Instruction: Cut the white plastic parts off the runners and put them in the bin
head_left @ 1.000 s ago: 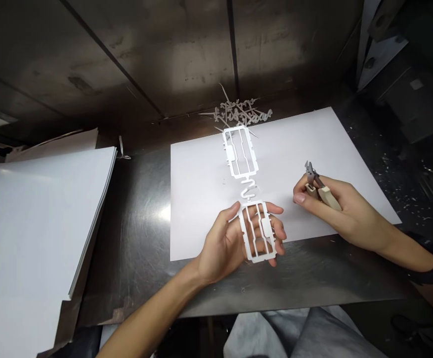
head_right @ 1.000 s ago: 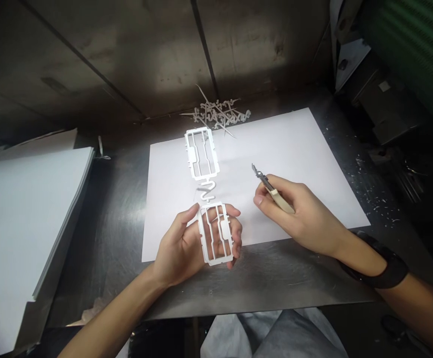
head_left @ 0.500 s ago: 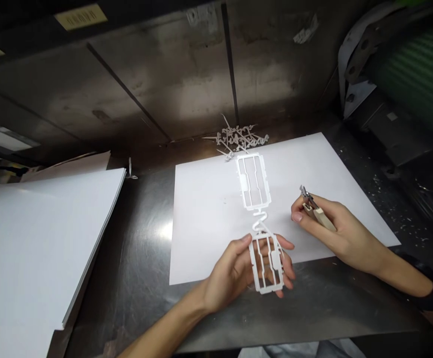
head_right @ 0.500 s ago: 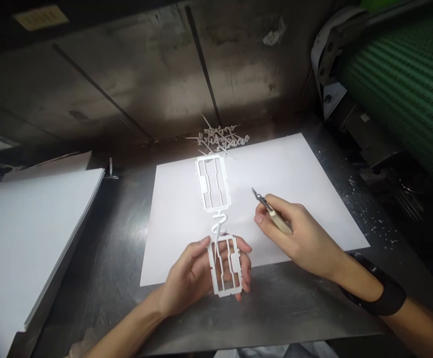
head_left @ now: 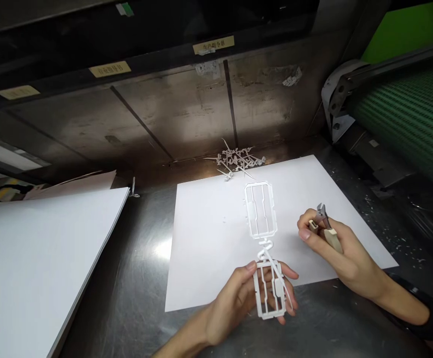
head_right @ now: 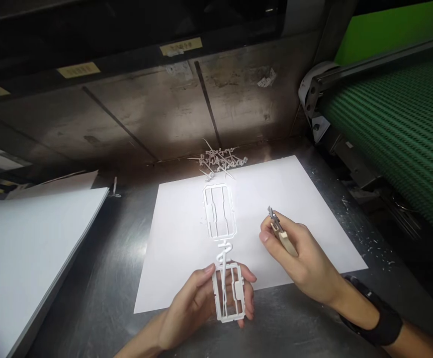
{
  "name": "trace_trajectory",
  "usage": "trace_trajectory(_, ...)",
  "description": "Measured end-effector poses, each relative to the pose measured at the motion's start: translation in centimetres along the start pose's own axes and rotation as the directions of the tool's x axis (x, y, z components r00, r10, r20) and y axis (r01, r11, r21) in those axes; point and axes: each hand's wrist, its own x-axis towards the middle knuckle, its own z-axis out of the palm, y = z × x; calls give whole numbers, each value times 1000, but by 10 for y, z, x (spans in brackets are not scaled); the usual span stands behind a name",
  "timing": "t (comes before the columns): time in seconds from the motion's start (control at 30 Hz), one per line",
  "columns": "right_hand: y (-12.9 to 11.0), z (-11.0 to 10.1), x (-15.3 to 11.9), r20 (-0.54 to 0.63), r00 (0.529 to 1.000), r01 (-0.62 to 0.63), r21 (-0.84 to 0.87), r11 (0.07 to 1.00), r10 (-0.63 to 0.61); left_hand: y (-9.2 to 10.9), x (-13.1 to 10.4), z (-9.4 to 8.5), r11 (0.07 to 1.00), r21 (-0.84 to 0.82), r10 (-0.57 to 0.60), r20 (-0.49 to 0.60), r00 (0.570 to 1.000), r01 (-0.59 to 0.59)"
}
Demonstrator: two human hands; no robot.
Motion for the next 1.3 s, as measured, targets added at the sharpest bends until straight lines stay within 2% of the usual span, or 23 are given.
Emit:
trace_trajectory(0.17, 1, 1, -3, 25, 993, 114, 57, 992, -115, 2, 3, -1, 1000, 10, 18, -19, 1000, -17)
trace_trajectory(0.3, 3, 1, -5, 82, 993, 78, 127, 989, -89, 0, 3, -3, 997, 69, -12, -70, 997, 17)
trace_trajectory(0.5, 4, 0, -1, 34, 998, 47, 202, 978, -55, -3, 7, -6, 997, 68, 45, -161, 986, -34)
trace_trajectory(0.6, 4, -1, 1, 14, 998, 65, 108, 992, -67, -2, 7, -6, 993, 112, 61, -185, 981, -41)
trace_trajectory(0.73, 4, -1, 1, -55, 987, 149, -6, 989, -149, -5, 5, -8, 989, 146, 43, -206, 977, -13)
trace_trajectory(0.87, 2, 1, 3, -26, 985, 170, -64, 983, -172, -9, 4, -10, 989, 143, 73, -217, 973, -42)
trace_trajectory(1.0, 1, 3, 4, -36, 986, 158, -127, 979, -164, -7, 3, -11, 975, 213, 111, -230, 967, -61)
trace_trajectory(1.13, 4, 2, 4, -43, 987, 149, -166, 975, -158, -6, 5, -11, 976, 212, 88, -222, 971, -40)
trace_trajectory(1.3, 10, 0, 3, -21, 971, 225, -272, 936, -239, -4, 10, -13, 981, 193, 77, -222, 972, -34)
